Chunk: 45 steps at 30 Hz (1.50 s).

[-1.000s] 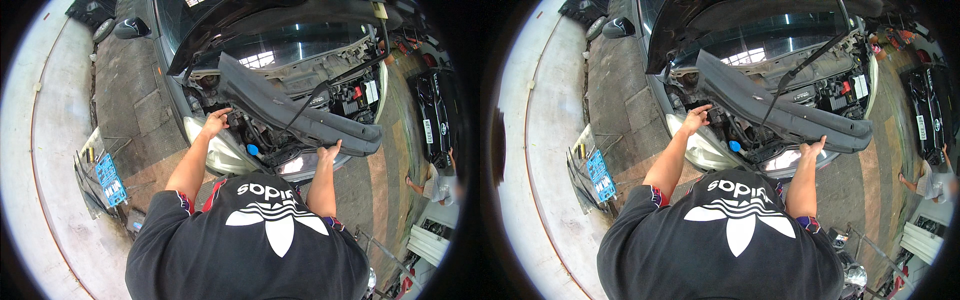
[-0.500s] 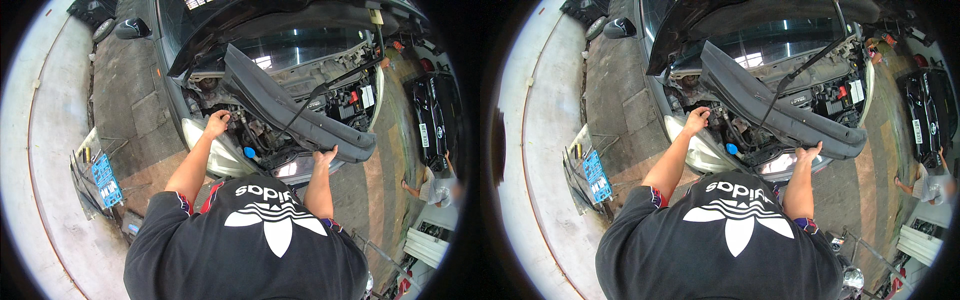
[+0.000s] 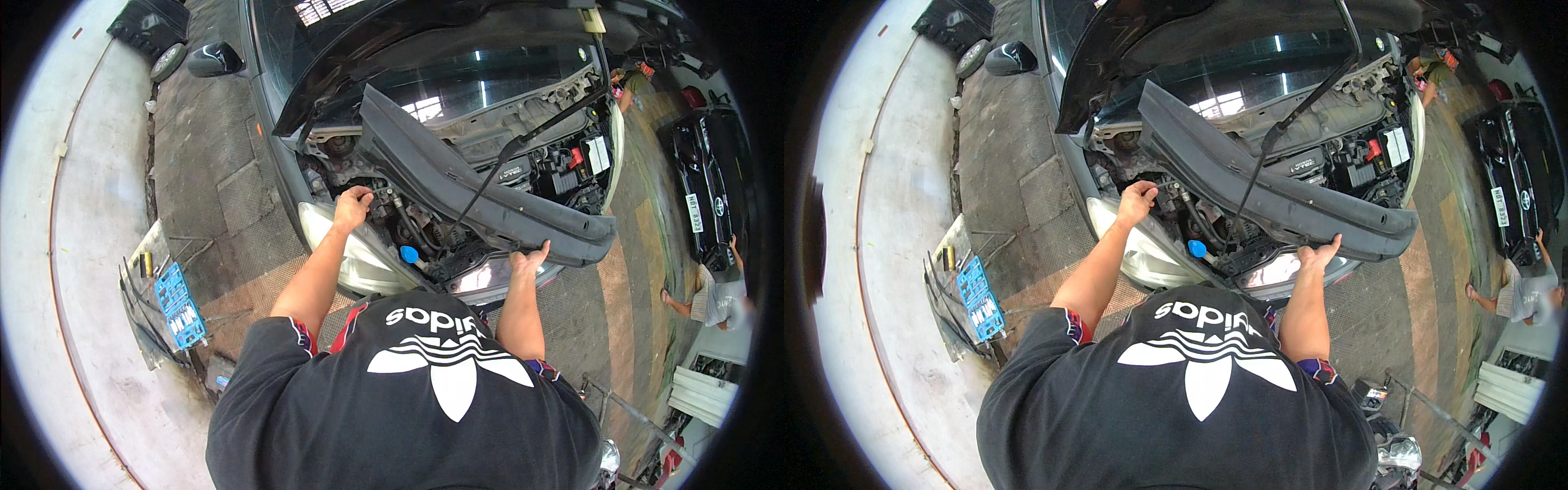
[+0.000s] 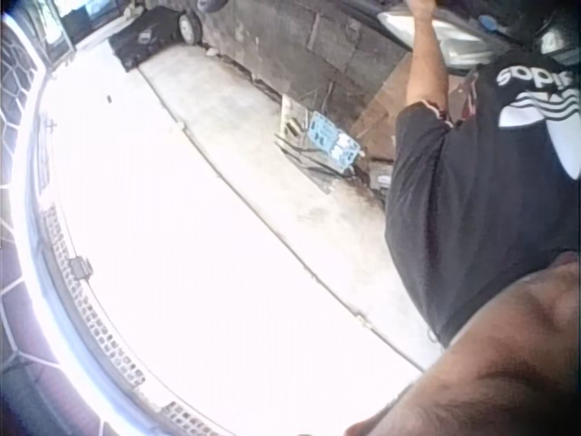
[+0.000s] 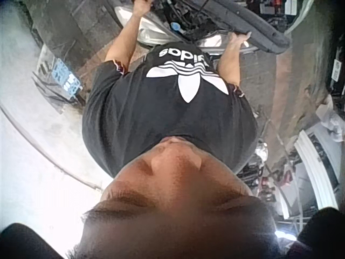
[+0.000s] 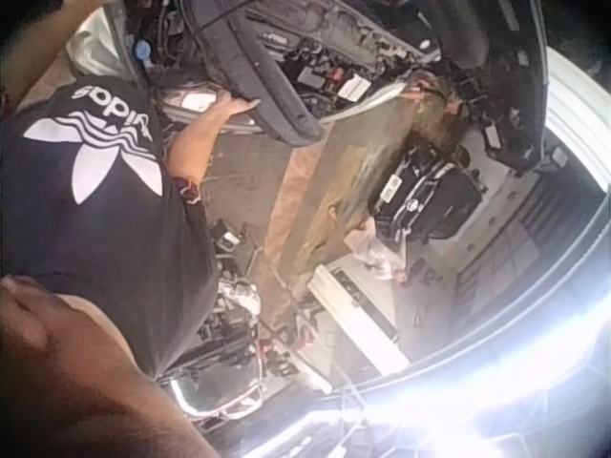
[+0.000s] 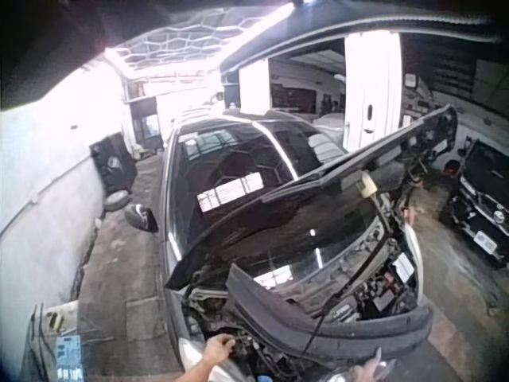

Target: The person removes a black plastic cowl panel from the base of the windshield on a silver car. They place the panel on a nearby workbench, select a socket wrench from a tool kit, and return to the engine bay to loosen fasteners on the front of the vehicle.

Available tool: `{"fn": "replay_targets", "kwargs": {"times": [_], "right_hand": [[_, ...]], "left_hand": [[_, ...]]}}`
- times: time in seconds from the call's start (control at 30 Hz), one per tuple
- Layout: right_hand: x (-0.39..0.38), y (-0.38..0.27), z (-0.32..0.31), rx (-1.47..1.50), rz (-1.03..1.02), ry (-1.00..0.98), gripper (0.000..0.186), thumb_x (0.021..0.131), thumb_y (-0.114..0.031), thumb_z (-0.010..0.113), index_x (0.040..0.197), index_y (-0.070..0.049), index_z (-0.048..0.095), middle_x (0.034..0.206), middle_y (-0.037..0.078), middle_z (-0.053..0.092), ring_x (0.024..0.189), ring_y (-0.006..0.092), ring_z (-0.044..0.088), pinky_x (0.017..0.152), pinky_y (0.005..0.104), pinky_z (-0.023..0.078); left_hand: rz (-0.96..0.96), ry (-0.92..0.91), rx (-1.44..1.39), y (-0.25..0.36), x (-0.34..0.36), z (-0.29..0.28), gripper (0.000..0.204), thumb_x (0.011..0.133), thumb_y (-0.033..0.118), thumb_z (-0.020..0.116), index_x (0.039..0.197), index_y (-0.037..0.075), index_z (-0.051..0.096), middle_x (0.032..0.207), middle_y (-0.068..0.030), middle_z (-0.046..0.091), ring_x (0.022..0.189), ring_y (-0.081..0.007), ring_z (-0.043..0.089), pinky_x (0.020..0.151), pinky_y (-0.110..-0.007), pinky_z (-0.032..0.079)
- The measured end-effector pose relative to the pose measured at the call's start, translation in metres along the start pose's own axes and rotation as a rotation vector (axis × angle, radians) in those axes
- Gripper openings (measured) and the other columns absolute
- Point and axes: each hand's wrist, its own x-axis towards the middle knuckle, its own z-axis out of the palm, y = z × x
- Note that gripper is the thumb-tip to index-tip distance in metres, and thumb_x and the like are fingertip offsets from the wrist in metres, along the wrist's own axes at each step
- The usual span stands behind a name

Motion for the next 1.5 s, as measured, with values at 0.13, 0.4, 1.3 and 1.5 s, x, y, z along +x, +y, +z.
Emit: {"fn": "replay_targets", "kwargs": {"times": [0.13,0.4,1.3,1.5], "right_hand": [[0.002,-0.008,0.005,-0.025,0.025,0.022,0.066,0.095,-0.057,0.049,0.145,-0.013,0.048,0.150,0.009,0.047,0.137,0.0343,0.042,0.116,0.0589,0.027],[0.014,-0.043,0.013,-0.081,-0.071,-0.040,0.065,0.096,-0.057,0.054,0.140,-0.009,0.052,0.143,0.011,0.055,0.128,0.0355,0.053,0.110,0.0594,0.041],[0.052,0.003,0.152,-0.418,-0.391,0.178,0.047,0.091,-0.046,0.071,0.086,-0.002,0.057,0.073,0.009,0.060,0.062,0.0226,0.061,0.057,0.0380,0.058],[0.069,0.010,0.169,-0.415,-0.387,0.154,0.054,0.088,-0.039,0.075,0.113,-0.005,0.042,0.085,0.010,0.062,0.062,0.0225,0.060,0.054,0.0402,0.058]], "left_hand": [[0.067,0.028,0.119,-0.005,0.000,0.001,0.031,0.092,0.020,0.068,0.115,-0.001,0.068,0.102,-0.0156,0.073,0.084,-0.0245,0.070,0.078,-0.036,0.054],[0.129,-0.006,0.333,0.012,-0.016,0.008,0.037,0.089,0.026,0.068,0.118,0.003,0.067,0.114,-0.0208,0.069,0.109,-0.0366,0.064,0.094,-0.042,0.050],[0.200,-0.036,0.569,0.041,-0.014,0.018,0.033,0.096,0.031,0.062,0.123,0.013,0.066,0.117,-0.0130,0.070,0.110,-0.0339,0.065,0.099,-0.047,0.042],[0.244,-0.053,0.583,0.040,-0.003,0.013,0.046,0.090,0.033,0.068,0.128,0.008,0.061,0.115,-0.0145,0.071,0.105,-0.0333,0.067,0.094,-0.043,0.048]]}}
